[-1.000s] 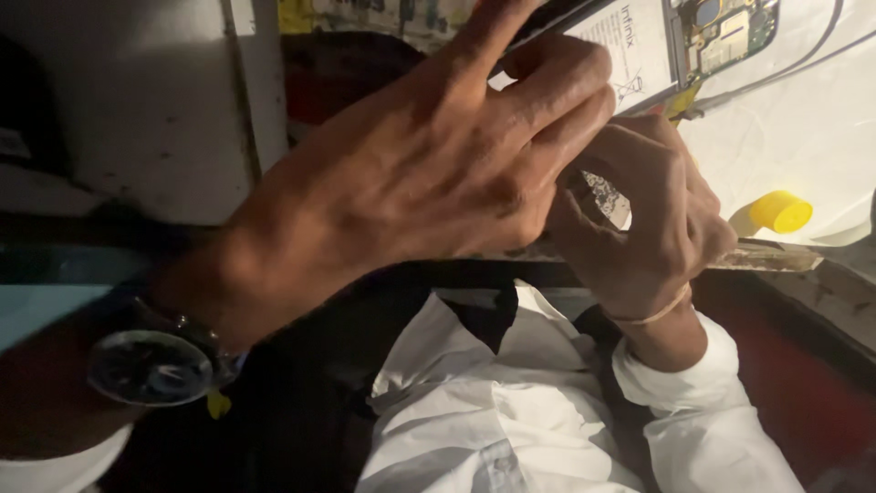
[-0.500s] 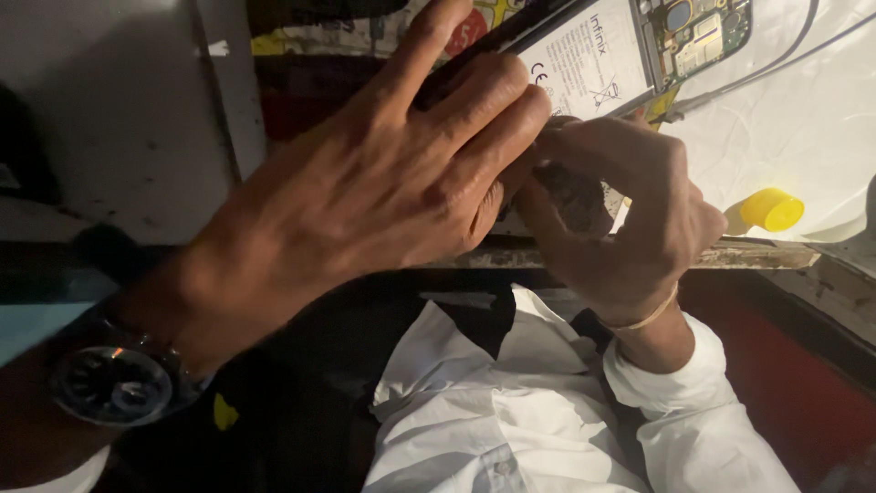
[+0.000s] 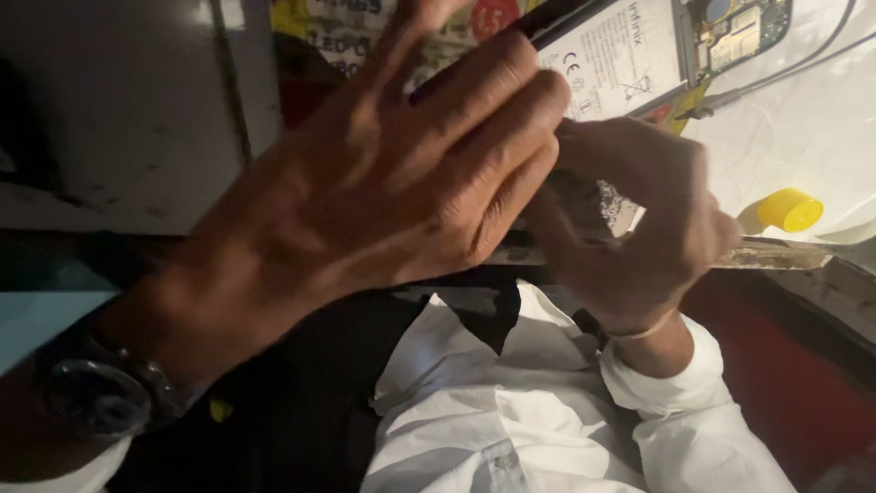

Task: The person disassembles a mobile phone by removing the internal battery and various components, then uses a screwdriver to reassemble the internal framework and battery back into the phone casing.

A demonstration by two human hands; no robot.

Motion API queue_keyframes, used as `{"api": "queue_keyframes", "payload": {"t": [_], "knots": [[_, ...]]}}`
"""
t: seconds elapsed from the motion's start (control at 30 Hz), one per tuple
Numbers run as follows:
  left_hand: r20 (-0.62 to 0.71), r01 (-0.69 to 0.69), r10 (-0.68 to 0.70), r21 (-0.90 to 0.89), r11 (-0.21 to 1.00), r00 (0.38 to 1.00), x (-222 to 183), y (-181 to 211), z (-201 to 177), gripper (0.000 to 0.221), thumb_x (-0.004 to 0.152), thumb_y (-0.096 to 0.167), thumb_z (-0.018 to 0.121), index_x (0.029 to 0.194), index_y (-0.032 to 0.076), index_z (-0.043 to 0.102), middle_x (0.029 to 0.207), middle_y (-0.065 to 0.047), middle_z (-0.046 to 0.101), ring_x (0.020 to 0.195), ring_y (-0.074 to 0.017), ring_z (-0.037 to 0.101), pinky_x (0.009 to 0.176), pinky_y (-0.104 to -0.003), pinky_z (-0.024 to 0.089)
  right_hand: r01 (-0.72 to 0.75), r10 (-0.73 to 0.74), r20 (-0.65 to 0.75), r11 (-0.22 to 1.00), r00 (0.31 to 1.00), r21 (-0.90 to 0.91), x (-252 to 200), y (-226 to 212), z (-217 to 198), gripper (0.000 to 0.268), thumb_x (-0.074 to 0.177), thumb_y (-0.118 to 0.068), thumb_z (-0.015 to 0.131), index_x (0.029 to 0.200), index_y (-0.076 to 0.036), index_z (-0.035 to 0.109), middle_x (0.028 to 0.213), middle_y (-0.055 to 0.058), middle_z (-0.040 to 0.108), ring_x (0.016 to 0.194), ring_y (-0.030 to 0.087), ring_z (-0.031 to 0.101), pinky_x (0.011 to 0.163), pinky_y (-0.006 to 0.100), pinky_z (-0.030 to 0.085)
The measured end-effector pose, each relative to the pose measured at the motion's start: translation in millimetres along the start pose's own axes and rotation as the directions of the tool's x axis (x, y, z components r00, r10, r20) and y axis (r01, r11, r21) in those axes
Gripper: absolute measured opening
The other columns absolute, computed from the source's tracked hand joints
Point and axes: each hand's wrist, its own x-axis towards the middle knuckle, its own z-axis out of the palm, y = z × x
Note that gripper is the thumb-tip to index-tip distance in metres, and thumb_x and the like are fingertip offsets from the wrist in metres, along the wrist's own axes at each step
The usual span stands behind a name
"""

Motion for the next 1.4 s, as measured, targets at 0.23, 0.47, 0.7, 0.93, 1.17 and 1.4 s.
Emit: {"api": "queue_keyframes", "payload": {"t": [0.23,0.47,0.7,0.93,1.17,1.4], "knots": [[0.001,0.223,-0.238,-0.351,0.910,0.971,-12.0,-4.3,-1.8,0.016,0.106,0.007,0.061,0.110,-0.005,0.070,0.121,-0.012,0.060,0.125,-0.0255,0.055,0.114,-0.052,0.045,-0.050,0.050,0.044,0.999,0.998,-0.001,-3.2,-0.5,-9.9,0.027,0.098,0.006,0.085,0.118,0.001,0.068,0.109,0.011,0.076,0.093,0.017,0.075,0.076,0.027,0.059],[-0.126,0.290,-0.390,-0.473,0.832,0.912,-17.5,19.3,5.6,0.025,0.111,0.000,0.070,0.133,-0.009,0.062,0.134,-0.015,0.057,0.126,-0.0257,0.055,0.117,-0.046,0.045,0.104,-0.097,0.139,0.994,0.985,-0.043,2.3,8.8,-13.2,0.037,0.097,0.002,0.086,0.129,-0.001,0.066,0.123,0.013,0.074,0.113,0.024,0.074,0.093,0.034,0.064],[-0.102,0.393,-0.517,-0.531,0.751,0.850,-11.4,39.3,8.8,0.035,0.111,-0.002,0.072,0.142,-0.001,0.057,0.137,-0.015,0.057,0.128,-0.0267,0.057,0.121,-0.053,0.043,0.221,-0.203,0.176,0.971,0.963,-0.089,11.7,21.3,-28.0,0.035,0.101,0.003,0.078,0.134,-0.001,0.069,0.121,0.011,0.076,0.108,0.021,0.074,0.089,0.030,0.059],[-0.019,0.460,-0.580,-0.588,0.666,0.815,-9.4,44.6,3.5,0.038,0.108,-0.002,0.074,0.143,0.003,0.060,0.125,-0.016,0.058,0.121,-0.0292,0.061,0.122,-0.056,0.044,0.316,-0.282,0.164,0.916,0.945,-0.247,30.2,26.3,-29.8,0.029,0.101,0.003,0.078,0.130,-0.001,0.074,0.114,0.009,0.076,0.107,0.025,0.074,0.091,0.034,0.059],[-0.069,0.385,-0.508,-0.567,0.728,0.859,4.4,37.1,-4.4,0.015,0.107,-0.004,0.069,0.120,-0.009,0.066,0.122,-0.021,0.060,0.110,-0.0319,0.062,0.111,-0.055,0.049,0.088,-0.072,0.137,0.990,0.988,-0.109,4.1,39.6,-34.2,0.035,0.102,0.010,0.069,0.135,-0.001,0.071,0.127,0.008,0.075,0.110,0.018,0.078,0.094,0.026,0.062],[-0.063,0.296,-0.412,-0.599,0.744,0.909,30.1,19.5,-2.8,0.009,0.100,0.001,0.073,0.101,-0.007,0.069,0.109,-0.017,0.066,0.103,-0.0279,0.064,0.103,-0.057,0.048,0.119,-0.115,0.100,0.992,0.988,-0.034,4.9,56.2,-28.0,0.035,0.100,0.013,0.080,0.131,0.004,0.066,0.120,0.011,0.076,0.104,0.020,0.076,0.085,0.027,0.062]]}}
